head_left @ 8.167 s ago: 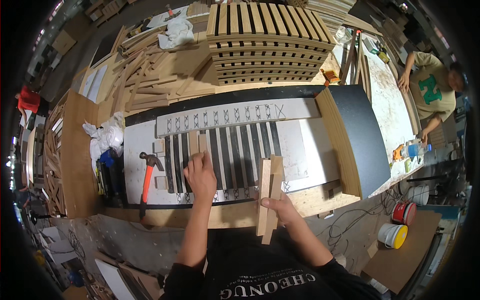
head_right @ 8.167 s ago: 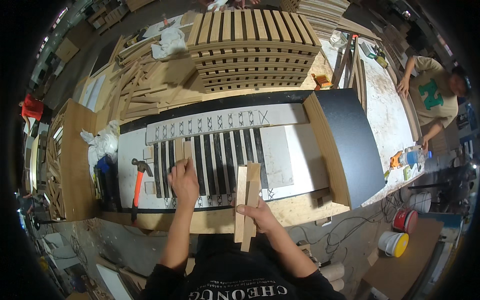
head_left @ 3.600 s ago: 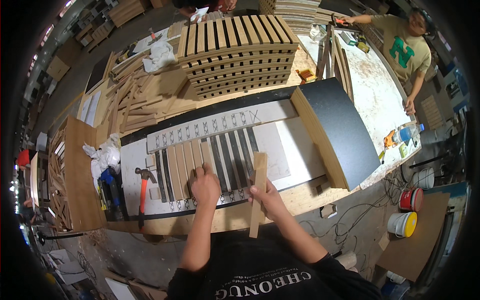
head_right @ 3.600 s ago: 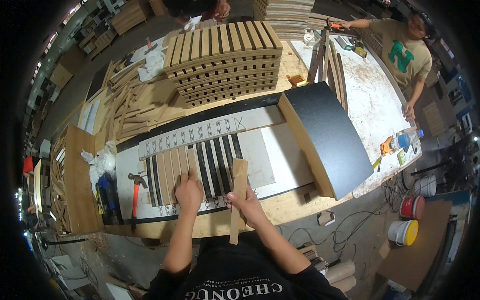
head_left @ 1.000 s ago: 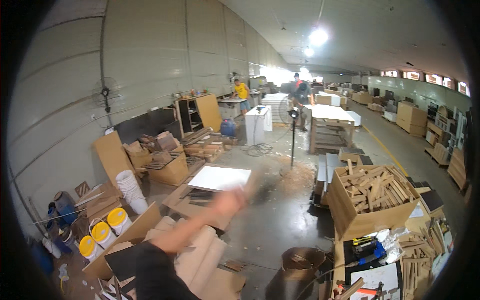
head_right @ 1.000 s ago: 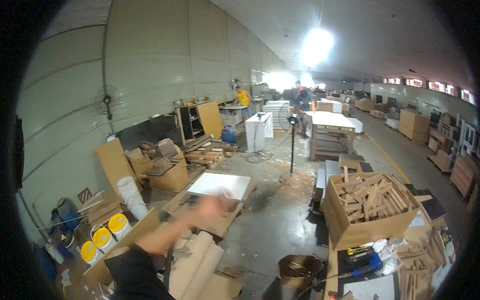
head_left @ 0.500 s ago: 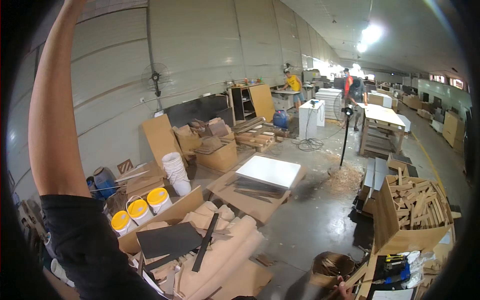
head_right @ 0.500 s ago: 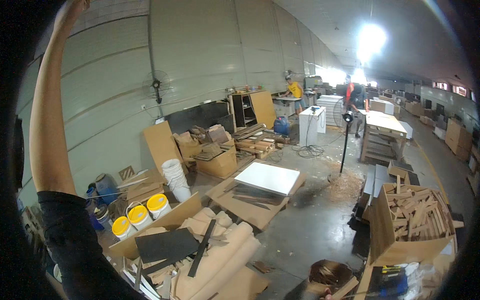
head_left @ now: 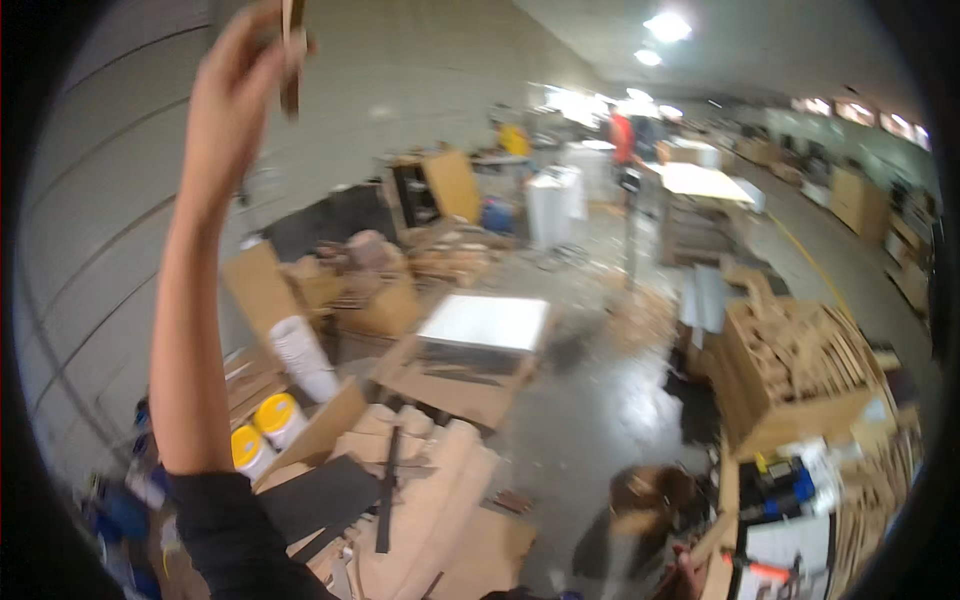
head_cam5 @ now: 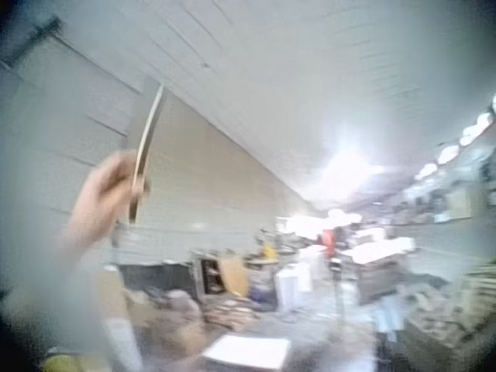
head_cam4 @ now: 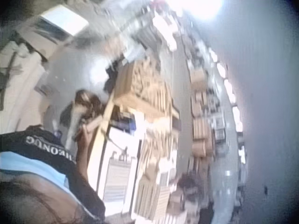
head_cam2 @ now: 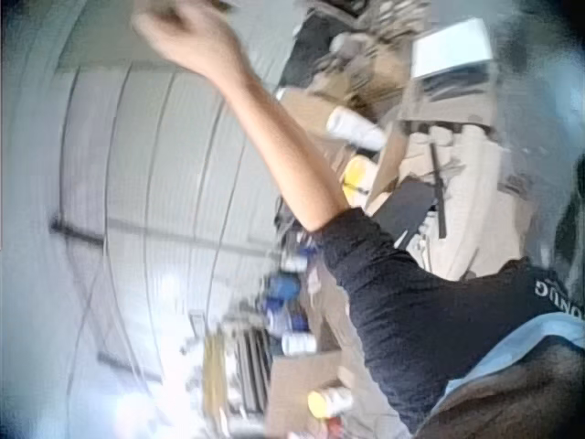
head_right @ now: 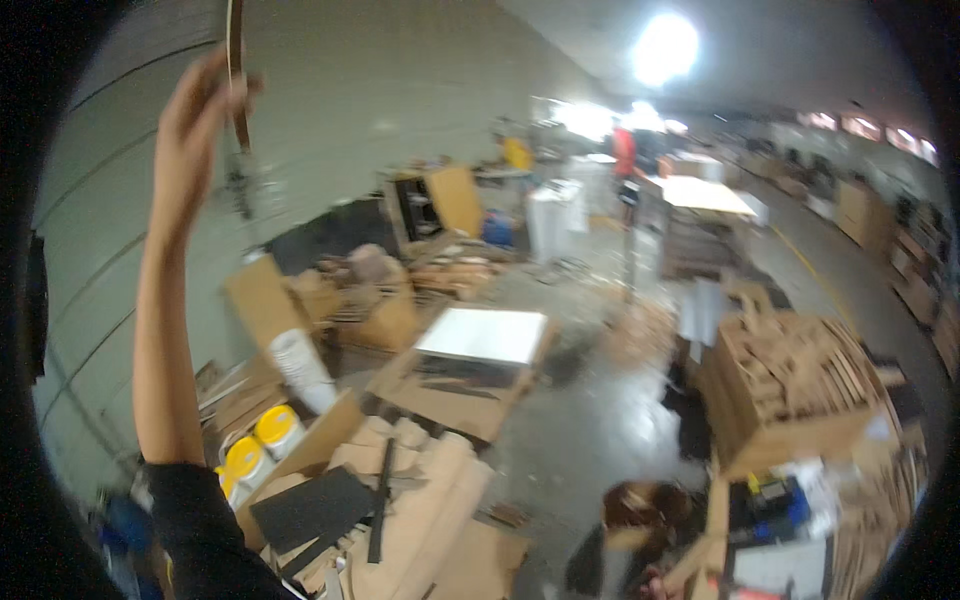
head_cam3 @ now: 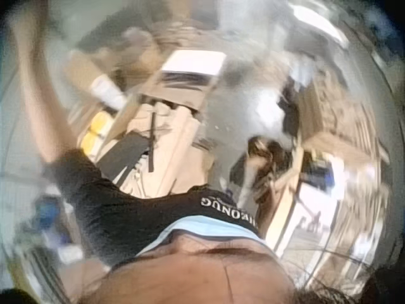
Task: The person aligns a black panel onto a wooden frame and uses a pneumatic nailer to secure it, followed by hammering wooden slats into place to form a slatted structure.
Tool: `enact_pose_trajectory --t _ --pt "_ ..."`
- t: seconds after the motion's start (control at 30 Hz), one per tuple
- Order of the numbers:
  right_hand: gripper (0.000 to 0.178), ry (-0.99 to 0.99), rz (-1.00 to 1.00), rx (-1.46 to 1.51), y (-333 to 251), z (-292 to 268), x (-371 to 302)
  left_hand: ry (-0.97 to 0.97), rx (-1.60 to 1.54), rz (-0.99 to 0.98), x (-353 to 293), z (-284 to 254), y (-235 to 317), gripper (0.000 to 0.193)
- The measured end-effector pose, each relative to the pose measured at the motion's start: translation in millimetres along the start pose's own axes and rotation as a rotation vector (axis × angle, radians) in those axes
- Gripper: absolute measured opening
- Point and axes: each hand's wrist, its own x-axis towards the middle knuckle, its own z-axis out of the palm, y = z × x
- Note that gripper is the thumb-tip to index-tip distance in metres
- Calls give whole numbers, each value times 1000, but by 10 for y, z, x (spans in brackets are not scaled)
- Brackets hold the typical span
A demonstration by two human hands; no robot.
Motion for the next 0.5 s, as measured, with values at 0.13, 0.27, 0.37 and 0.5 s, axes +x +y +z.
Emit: enact_pose_trajectory --t 0.13,0.27,0.37,0.5 --pt "49 176 -222 32 33 -537 -410 -456 -365 -256 -1681 1476 543 30" --pt "60 436 -278 146 -51 -748 -925 -740 -1105 -655 -4144 2761 1277 26" --pt "68 653 -340 144 135 -1034 -1358 -1107 -1413 -553 -5153 3062 2724 34" --pt "53 893 -252 138 294 -1156 -1797 -1439 -1553 -190 -4714 2406 4310 38"
